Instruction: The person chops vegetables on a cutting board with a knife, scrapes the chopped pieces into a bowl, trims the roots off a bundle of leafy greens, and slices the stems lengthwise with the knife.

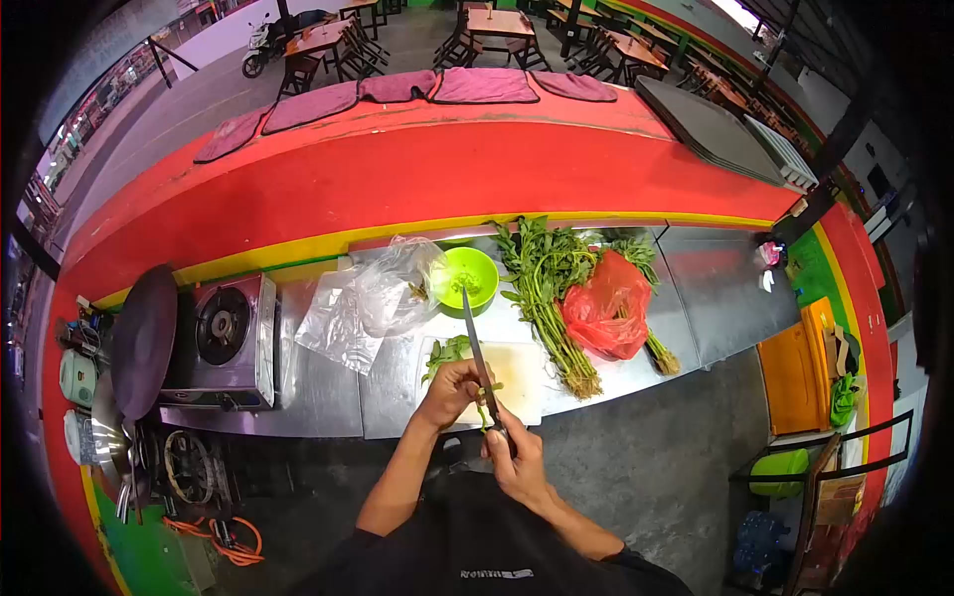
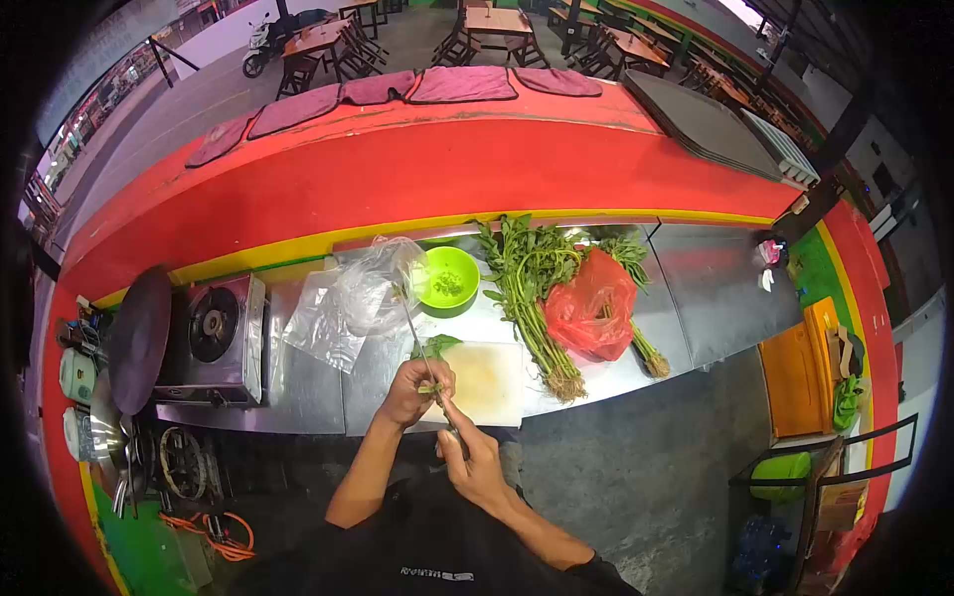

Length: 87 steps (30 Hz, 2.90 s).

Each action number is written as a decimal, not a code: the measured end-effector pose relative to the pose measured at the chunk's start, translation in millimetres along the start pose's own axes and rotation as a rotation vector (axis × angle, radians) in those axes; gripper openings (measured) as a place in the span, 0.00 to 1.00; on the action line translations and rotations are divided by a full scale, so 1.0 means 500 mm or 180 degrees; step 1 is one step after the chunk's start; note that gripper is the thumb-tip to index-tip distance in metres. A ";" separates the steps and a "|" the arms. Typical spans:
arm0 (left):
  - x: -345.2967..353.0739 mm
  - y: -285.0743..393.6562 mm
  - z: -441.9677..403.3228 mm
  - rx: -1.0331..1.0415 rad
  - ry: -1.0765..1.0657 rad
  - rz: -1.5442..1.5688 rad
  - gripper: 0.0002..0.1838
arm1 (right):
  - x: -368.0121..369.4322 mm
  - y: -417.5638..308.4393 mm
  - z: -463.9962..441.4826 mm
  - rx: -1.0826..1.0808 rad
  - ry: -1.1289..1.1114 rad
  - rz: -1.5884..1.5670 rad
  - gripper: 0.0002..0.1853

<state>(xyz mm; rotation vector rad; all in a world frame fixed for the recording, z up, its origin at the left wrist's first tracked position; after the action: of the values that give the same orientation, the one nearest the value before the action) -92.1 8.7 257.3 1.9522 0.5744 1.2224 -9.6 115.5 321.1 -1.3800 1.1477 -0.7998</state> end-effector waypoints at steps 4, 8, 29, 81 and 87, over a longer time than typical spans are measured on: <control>-0.010 -0.024 0.014 -0.0207 -0.0086 0.0165 0.22 | -0.004 -0.005 -0.004 -0.0042 0.0013 0.0012 0.26; -0.028 -0.057 0.029 -0.0348 -0.0070 -0.0014 0.20 | -0.004 -0.014 -0.009 -0.0164 0.0125 0.0055 0.23; -0.009 -0.013 0.016 0.0021 0.0080 0.0381 0.16 | 0.020 -0.011 -0.011 -0.0086 -0.0051 0.0182 0.27; 0.006 -0.008 0.036 0.0107 0.0084 0.0172 0.18 | -0.005 -0.005 0.004 -0.0164 0.0090 0.0261 0.26; 0.006 -0.005 0.043 0.0033 0.0235 0.0216 0.15 | -0.006 -0.003 0.005 -0.0192 0.0176 0.0082 0.23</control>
<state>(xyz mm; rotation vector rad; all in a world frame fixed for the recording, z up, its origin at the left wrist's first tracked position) -71.4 4.5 251.1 1.9559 0.5568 1.3409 -7.7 118.8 322.7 -1.3973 1.2390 -0.7950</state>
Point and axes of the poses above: each hand's wrist, its own z-axis away from the middle knuckle, its own x-axis out of the palm, y = z × x, the point moved 9 cm from there along -z, towards the middle knuckle, and after that the axes turned 5 degrees about -y, right-handed, at the moved point
